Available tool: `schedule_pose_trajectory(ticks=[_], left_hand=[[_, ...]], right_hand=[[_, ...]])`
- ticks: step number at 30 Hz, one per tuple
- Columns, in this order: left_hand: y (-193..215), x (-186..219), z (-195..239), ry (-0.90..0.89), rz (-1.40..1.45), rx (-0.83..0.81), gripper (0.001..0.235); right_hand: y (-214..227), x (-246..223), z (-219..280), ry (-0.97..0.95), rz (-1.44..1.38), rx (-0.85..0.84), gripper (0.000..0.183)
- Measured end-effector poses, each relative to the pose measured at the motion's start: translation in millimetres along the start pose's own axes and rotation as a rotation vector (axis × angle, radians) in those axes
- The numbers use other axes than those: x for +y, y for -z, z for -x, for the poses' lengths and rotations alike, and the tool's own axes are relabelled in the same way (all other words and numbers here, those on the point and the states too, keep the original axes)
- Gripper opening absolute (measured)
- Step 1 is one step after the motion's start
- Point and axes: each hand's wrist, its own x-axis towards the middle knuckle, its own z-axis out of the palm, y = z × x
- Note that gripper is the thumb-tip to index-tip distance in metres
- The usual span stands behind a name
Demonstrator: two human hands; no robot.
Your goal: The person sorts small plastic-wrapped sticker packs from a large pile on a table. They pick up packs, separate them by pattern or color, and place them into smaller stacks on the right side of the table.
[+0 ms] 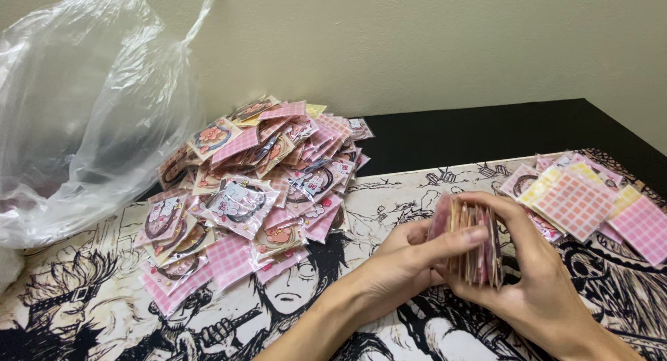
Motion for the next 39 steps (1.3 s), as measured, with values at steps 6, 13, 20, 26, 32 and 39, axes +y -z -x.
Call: schedule_pose_trajectory(ticks=[6, 13, 20, 26, 32, 39], left_hand=[[-4, 7, 1, -0.011, -0.044, -0.012, 0.097], [-5, 8, 0, 0.039, -0.037, 0.033, 0.104], [-8, 10, 4, 0.023, -0.066, -0.016, 0.093], [-13, 15, 5, 0.007, -0.122, 0.024, 0.087], [-10, 14, 3, 0.018, -0.065, 0.058, 0.083], [-8, 15, 0, -0.027, 0.028, 0.033, 0.083]], right_hand=[[1, -1, 1, -0.064, -0.047, -0.002, 0.110], [1, 1, 2, -0.075, -0.088, 0.001, 0.110], [-4, 6, 0, -0.009, -0.113, -0.035, 0.108], [-6, 5, -3, -0.067, -0.118, -0.109, 0.116], [-7, 0, -6, -0.008, -0.019, -0.075, 0.139], [-2, -10, -8, 0.000, -0.030, -0.026, 0.148]])
